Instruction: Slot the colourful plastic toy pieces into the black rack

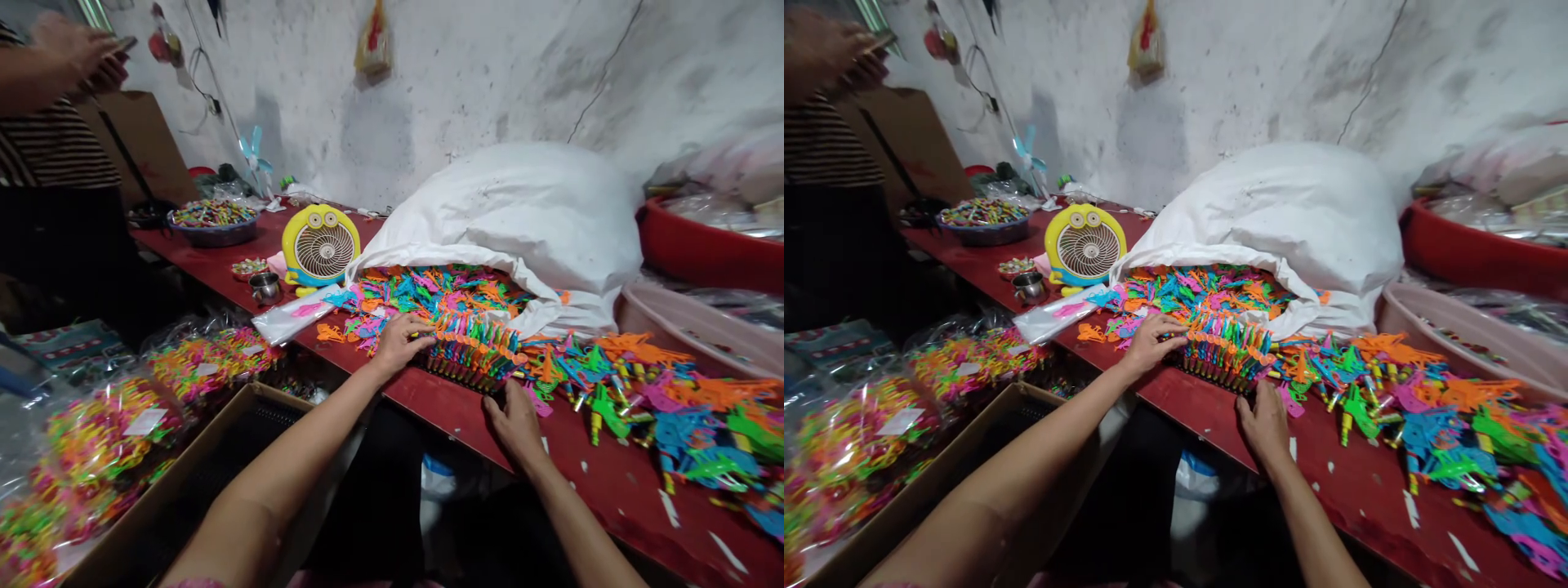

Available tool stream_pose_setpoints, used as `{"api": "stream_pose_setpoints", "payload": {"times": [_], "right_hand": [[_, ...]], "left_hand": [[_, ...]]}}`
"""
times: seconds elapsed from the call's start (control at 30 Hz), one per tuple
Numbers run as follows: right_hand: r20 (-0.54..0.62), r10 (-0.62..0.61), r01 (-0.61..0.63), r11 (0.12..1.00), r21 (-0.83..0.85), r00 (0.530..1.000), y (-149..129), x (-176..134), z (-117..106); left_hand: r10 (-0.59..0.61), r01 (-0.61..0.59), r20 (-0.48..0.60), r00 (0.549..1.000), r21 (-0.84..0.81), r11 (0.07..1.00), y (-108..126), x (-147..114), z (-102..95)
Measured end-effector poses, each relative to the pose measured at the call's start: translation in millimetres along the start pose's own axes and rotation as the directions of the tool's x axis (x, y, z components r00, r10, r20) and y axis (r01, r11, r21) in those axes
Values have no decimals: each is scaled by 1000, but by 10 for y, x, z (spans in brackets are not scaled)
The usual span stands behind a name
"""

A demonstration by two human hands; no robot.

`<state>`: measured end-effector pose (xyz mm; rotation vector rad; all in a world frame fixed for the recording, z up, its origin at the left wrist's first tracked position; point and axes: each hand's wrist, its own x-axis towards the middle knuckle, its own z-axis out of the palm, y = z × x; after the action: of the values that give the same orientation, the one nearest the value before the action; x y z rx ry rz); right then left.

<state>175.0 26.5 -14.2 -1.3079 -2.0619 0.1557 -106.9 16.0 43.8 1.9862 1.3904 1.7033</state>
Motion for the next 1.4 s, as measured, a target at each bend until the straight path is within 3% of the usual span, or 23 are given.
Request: {"api": "stream_pose_setpoints", "payload": {"times": [0.17,0.47,0.6,0.7,0.83,0.93,1.1,1.27,1.4], "right_hand": [[-11,1,-2,999,-32,1000,24,34,33],[-25,47,-42,988,148,999,109,31,65],[-23,113,-101,948,301,993,116,-105,32],[-53,177,-142,906,398,983,153,-255,-106],[-204,250,-214,959,184,947,319,-344,-434],[-208,256,-254,967,37,944,446,-299,-598],[-182,194,-217,969,-119,964,469,-175,-561],[-350,252,-325,930,-169,902,538,-3,-585],[-264,163,-226,947,-227,950,705,166,-630]], "left_hand": [[28,-24,106,994,-33,999,-93,157,7],[-171,172,19,985,-114,978,-104,-176,56],[-352,361,77,933,-202,910,-242,-377,163],[-411,430,180,894,-83,899,-366,-446,201],[-329,286,235,915,197,938,-407,-420,208],[-275,193,251,928,306,932,-341,-407,230],[-282,165,224,933,432,887,-244,-492,260],[-269,149,197,943,472,869,-146,-606,262],[-327,195,166,930,532,824,56,-696,327]]}}
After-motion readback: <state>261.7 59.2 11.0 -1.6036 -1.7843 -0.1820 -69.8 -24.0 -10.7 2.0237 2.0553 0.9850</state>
